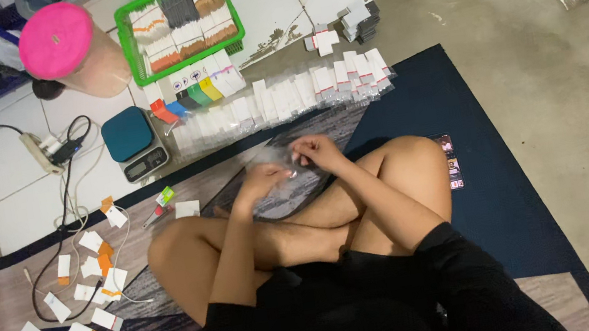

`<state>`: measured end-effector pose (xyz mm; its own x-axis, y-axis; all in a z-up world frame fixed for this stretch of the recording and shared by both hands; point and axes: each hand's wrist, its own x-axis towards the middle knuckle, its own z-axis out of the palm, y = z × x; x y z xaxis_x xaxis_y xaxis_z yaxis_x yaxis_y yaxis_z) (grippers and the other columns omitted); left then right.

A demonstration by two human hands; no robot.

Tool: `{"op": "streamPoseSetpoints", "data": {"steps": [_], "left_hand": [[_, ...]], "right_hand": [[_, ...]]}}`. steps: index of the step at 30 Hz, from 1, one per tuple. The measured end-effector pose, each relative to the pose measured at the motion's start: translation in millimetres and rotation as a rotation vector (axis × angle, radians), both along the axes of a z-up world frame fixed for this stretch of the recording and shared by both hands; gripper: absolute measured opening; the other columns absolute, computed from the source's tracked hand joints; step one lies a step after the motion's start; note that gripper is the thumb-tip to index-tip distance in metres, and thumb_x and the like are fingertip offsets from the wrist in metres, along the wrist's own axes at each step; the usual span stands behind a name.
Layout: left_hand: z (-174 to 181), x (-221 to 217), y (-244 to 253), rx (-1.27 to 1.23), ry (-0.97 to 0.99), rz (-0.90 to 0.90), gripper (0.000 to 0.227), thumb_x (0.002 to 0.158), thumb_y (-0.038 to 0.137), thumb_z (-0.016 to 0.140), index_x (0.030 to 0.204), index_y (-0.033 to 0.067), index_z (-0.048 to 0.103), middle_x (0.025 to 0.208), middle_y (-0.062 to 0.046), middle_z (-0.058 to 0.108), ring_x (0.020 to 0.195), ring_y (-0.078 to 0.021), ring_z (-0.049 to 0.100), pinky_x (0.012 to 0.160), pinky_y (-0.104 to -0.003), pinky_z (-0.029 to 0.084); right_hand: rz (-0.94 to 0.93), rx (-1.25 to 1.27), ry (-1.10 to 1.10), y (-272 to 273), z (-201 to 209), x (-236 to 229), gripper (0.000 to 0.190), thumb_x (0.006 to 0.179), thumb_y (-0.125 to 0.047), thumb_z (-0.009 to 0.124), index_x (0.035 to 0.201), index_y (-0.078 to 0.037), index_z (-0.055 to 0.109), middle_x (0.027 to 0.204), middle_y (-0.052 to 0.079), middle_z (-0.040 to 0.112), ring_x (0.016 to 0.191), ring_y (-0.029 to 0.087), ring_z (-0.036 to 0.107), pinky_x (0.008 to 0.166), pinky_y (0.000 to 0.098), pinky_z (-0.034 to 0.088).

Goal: The person places small white labels into plastic bags by hand.

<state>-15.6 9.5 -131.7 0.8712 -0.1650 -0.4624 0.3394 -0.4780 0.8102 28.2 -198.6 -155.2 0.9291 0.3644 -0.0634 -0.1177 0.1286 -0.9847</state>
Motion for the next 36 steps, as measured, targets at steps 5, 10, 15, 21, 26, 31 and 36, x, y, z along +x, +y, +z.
{"op": "streamPoseSetpoints", "data": {"steps": [5,10,15,21,26,31,36], "left_hand": [[22,-13,-7,-0.020,-0.041,0.029,0.036,0.084,0.038,0.074,0.099,0.0048,0.076,0.056,-0.009,0.063,0.047,-0.0159,0.055,0.035,-0.028,0.041],[53,-17,-18,-0.028,-0.049,0.030,0.039,0.085,0.037,0.074,0.101,0.0006,0.074,0.059,-0.012,0.063,0.050,-0.0176,0.057,0.037,-0.030,0.044],[49,-5,-16,0.046,-0.010,0.074,0.036,0.093,0.039,0.063,0.088,0.0049,0.075,0.046,-0.014,0.054,0.039,-0.0212,0.053,0.026,-0.031,0.044],[32,21,-9,0.053,-0.124,-0.001,0.031,0.094,0.033,0.068,0.104,0.0048,0.072,0.072,-0.015,0.070,0.067,-0.0214,0.065,0.053,-0.034,0.055],[117,20,-37,0.016,-0.283,0.063,0.012,0.091,0.014,0.070,0.097,0.0033,0.072,0.080,-0.013,0.074,0.073,-0.0234,0.072,0.064,-0.034,0.059],[76,39,-30,-0.049,-0.334,0.049,0.009,0.092,0.013,0.068,0.091,0.0084,0.076,0.071,-0.010,0.073,0.060,-0.0203,0.071,0.058,-0.032,0.057],[39,71,-1,0.036,-0.360,0.307,0.015,0.094,0.011,0.064,0.086,0.0103,0.076,0.071,-0.010,0.072,0.063,-0.0217,0.068,0.062,-0.036,0.055]], "right_hand": [[0.032,0.084,0.155,-14,41,0,0.027,0.092,-0.018,0.069,0.114,-0.003,0.067,0.087,0.012,0.073,0.061,0.011,0.066,0.054,0.0208,0.054],[0.114,0.030,0.134,-6,33,-1,0.018,0.087,-0.011,0.073,0.103,-0.003,0.072,0.083,0.011,0.074,0.060,0.009,0.062,0.052,0.0181,0.053],[-0.022,0.003,0.047,-5,41,0,0.009,0.084,-0.012,0.077,0.087,-0.004,0.074,0.067,0.010,0.070,0.047,0.010,0.056,0.047,0.0201,0.044],[-0.103,0.038,-0.006,1,25,8,0.009,0.086,-0.011,0.076,0.090,-0.002,0.074,0.066,0.011,0.069,0.049,0.011,0.056,0.052,0.0219,0.046],[-0.163,-0.010,-0.032,-2,61,2,0.011,0.084,-0.007,0.076,0.094,-0.003,0.076,0.067,0.007,0.069,0.055,0.009,0.056,0.056,0.0206,0.046],[-0.237,-0.113,-0.022,-13,44,16,0.011,0.087,-0.010,0.073,0.098,-0.009,0.077,0.072,0.006,0.072,0.062,0.011,0.061,0.061,0.0228,0.049],[-0.441,-0.358,-0.107,-60,32,61,0.015,0.089,-0.010,0.063,0.091,-0.010,0.078,0.084,0.017,0.071,0.080,0.028,0.068,0.073,0.0388,0.053]]}}
